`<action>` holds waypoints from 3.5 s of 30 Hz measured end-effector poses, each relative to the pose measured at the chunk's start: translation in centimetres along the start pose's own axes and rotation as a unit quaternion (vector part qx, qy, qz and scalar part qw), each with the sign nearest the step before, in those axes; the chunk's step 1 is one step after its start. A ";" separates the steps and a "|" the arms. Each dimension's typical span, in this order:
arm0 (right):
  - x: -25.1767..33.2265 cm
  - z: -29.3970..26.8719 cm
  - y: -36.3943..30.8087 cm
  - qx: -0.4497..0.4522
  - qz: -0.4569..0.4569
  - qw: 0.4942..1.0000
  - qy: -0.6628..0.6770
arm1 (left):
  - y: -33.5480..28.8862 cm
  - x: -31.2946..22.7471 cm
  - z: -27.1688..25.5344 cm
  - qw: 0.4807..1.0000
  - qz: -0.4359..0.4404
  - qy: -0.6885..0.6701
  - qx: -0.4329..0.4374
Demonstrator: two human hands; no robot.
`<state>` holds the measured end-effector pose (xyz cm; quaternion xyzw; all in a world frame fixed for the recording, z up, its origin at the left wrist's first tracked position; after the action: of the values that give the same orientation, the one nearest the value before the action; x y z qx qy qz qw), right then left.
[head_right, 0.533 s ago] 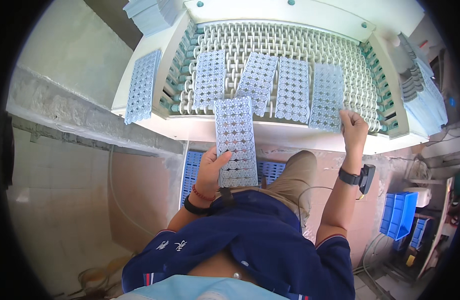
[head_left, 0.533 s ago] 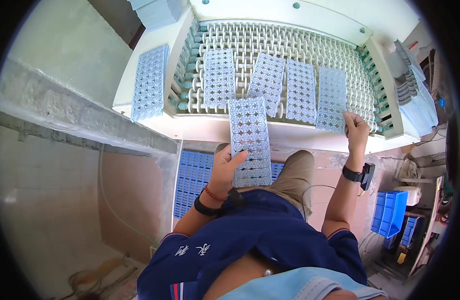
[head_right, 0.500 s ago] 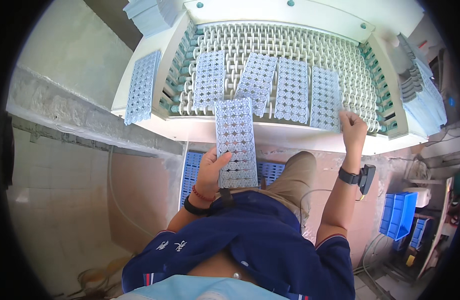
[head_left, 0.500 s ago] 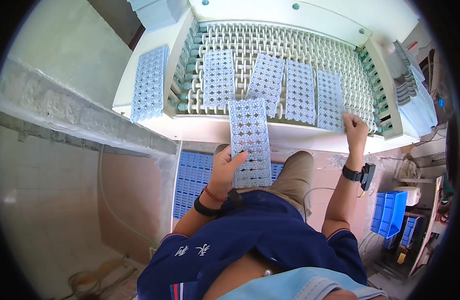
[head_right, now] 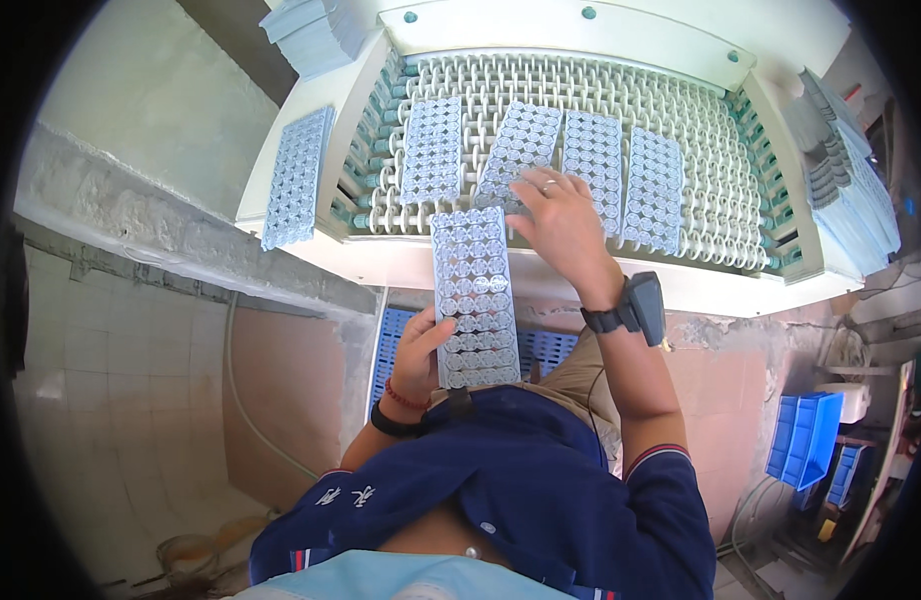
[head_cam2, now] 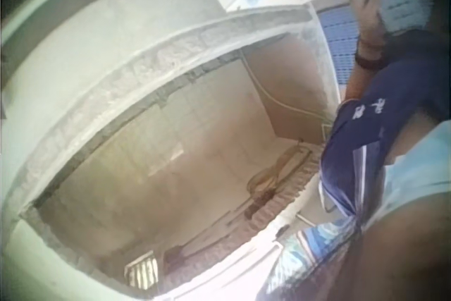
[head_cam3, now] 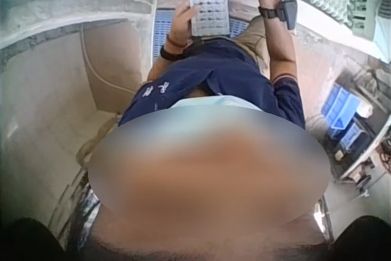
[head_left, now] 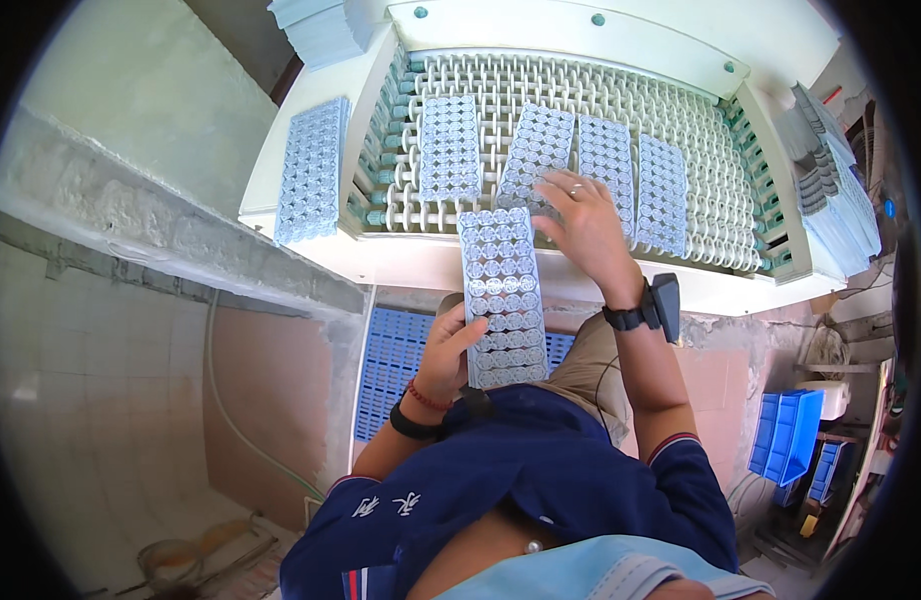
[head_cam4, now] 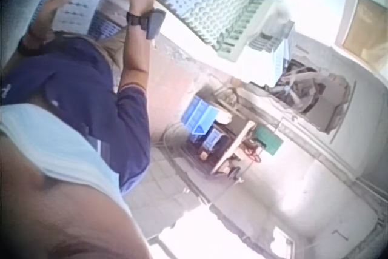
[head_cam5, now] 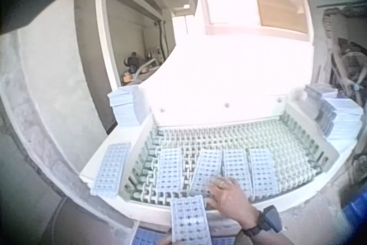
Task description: Sorting and arranging blue plastic capsule trays on a production machine bed.
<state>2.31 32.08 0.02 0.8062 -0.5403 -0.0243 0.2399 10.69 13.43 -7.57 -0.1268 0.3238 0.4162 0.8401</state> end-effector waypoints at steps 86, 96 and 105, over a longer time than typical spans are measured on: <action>2.6 6.8 -13.5 0.071 0.307 0.667 0.675 | -0.6 1.5 -1.9 0.992 -0.114 0.020 -0.057; 2.3 6.5 -13.9 0.066 0.306 0.678 0.665 | -0.1 1.4 -2.4 0.992 -0.070 0.068 -0.074; 2.3 6.4 -14.1 0.050 0.314 0.689 0.652 | -0.1 1.5 -2.8 0.991 -0.054 0.082 -0.088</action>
<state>13.48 32.00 -10.99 0.4135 -0.4701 0.6109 0.4845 10.25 12.95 -10.65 -0.2517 0.3464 0.3855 0.8174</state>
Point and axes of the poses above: each hand's wrist, its own y-axis towards the middle knuckle, its own z-axis out of the palm, x = y × z, the point moved 5 cm from there along y, towards the middle knuckle, and after that the axes turned 10 degrees about x, right-handed, at the moved point
